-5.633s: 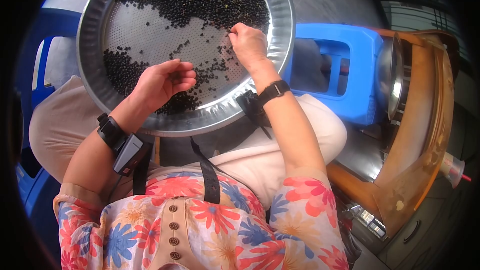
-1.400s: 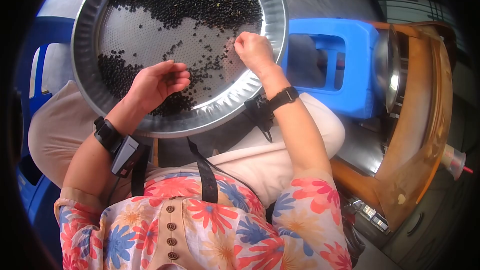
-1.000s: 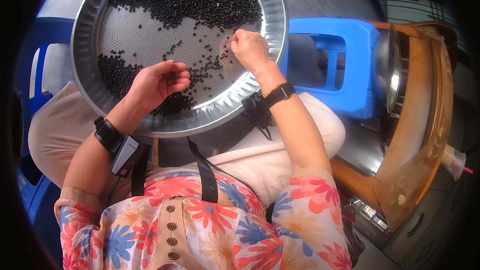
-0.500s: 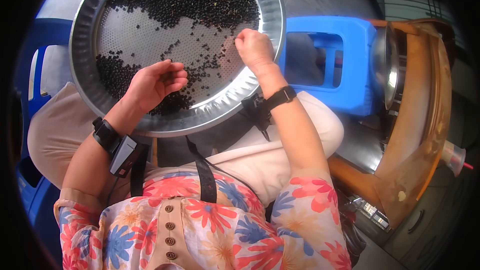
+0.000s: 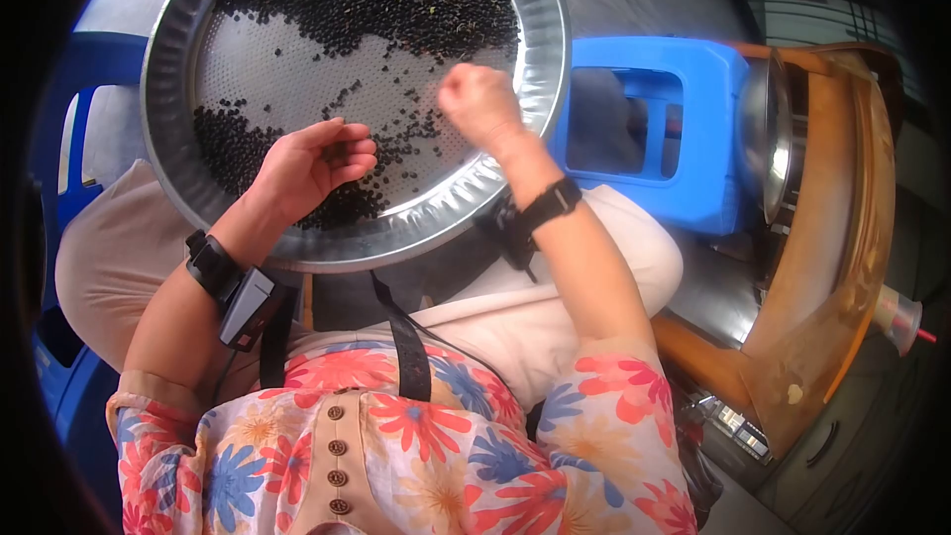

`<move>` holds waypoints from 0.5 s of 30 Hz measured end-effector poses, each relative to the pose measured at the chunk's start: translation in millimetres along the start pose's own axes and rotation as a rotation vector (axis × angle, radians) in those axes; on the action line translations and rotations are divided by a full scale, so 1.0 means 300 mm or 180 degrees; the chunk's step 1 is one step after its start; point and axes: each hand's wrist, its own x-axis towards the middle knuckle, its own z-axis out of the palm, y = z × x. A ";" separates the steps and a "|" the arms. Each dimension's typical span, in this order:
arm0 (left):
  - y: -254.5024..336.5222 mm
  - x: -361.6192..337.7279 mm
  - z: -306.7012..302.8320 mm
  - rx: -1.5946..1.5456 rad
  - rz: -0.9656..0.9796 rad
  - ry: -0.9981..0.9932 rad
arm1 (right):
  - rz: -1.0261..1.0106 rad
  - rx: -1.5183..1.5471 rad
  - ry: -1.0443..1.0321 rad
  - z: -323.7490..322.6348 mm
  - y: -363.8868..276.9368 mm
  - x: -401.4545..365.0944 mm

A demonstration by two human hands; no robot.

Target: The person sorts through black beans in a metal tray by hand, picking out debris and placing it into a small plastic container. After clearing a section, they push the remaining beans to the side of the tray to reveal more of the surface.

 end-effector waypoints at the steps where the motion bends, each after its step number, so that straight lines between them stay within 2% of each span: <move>1: -0.004 -0.001 0.000 -0.0031 -0.0011 0.0033 | -0.0374 0.0361 -0.0018 0.013 -0.055 -0.022; 4: -0.014 0.012 -0.001 -0.0145 0.0025 -0.0023 | -0.1135 0.0382 -0.0443 0.080 -0.191 -0.096; 7: -0.006 0.018 -0.022 -0.0201 0.0059 -0.0187 | -0.1163 0.0628 -0.0390 0.107 -0.207 -0.099; 9: -0.010 0.015 -0.022 -0.0169 0.0010 -0.0321 | -0.0816 0.0763 -0.0334 0.057 -0.176 -0.073; 12: -0.005 0.000 0.001 -0.0123 0.0055 -0.0005 | -0.0228 0.0771 0.0329 0.042 -0.008 -0.004; 13: -0.005 0.001 -0.003 -0.0085 0.0038 -0.0038 | 0.0000 0.0198 0.0570 0.026 0.026 0.013; 15: -0.002 0.000 -0.004 -0.0044 0.0026 -0.0072 | 0.0307 -0.0286 0.0643 0.030 0.079 0.033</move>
